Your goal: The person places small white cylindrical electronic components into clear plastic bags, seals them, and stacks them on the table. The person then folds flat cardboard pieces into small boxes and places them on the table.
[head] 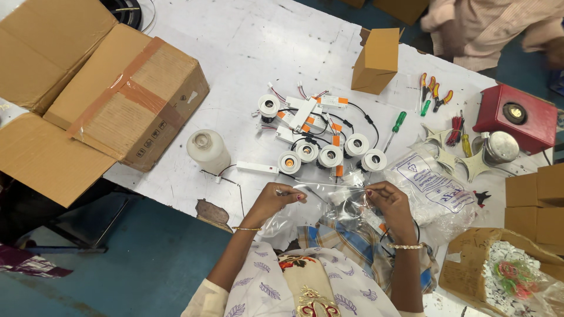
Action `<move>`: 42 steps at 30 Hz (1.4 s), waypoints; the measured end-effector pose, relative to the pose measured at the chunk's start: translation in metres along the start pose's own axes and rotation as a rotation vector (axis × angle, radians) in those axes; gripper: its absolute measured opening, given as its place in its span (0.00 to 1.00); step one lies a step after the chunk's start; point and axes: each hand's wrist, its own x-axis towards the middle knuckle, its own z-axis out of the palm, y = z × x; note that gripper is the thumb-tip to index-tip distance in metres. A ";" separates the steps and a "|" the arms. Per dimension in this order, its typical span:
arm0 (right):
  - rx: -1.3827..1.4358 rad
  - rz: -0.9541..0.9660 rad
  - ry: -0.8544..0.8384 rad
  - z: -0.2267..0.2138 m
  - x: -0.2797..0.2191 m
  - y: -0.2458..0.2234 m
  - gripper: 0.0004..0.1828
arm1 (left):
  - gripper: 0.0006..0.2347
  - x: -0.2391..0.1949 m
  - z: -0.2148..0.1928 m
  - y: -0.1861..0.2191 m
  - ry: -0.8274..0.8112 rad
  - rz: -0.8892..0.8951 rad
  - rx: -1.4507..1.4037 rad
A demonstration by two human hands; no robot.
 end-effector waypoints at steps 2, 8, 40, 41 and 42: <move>-0.117 -0.051 0.063 0.005 -0.001 -0.003 0.12 | 0.08 0.000 0.002 -0.007 0.048 -0.019 0.018; -0.431 -0.115 0.182 0.017 -0.009 -0.015 0.12 | 0.10 0.007 0.015 -0.033 0.179 0.146 -0.026; -0.357 -0.492 -0.192 0.129 -0.041 -0.035 0.10 | 0.13 0.000 0.007 -0.025 0.221 0.134 -0.004; -0.466 -0.404 -0.298 0.134 -0.041 -0.037 0.12 | 0.11 -0.001 0.007 -0.019 0.185 0.115 -0.089; -0.572 -0.314 -0.399 0.136 -0.040 -0.037 0.15 | 0.09 -0.001 0.006 -0.010 0.144 0.098 -0.171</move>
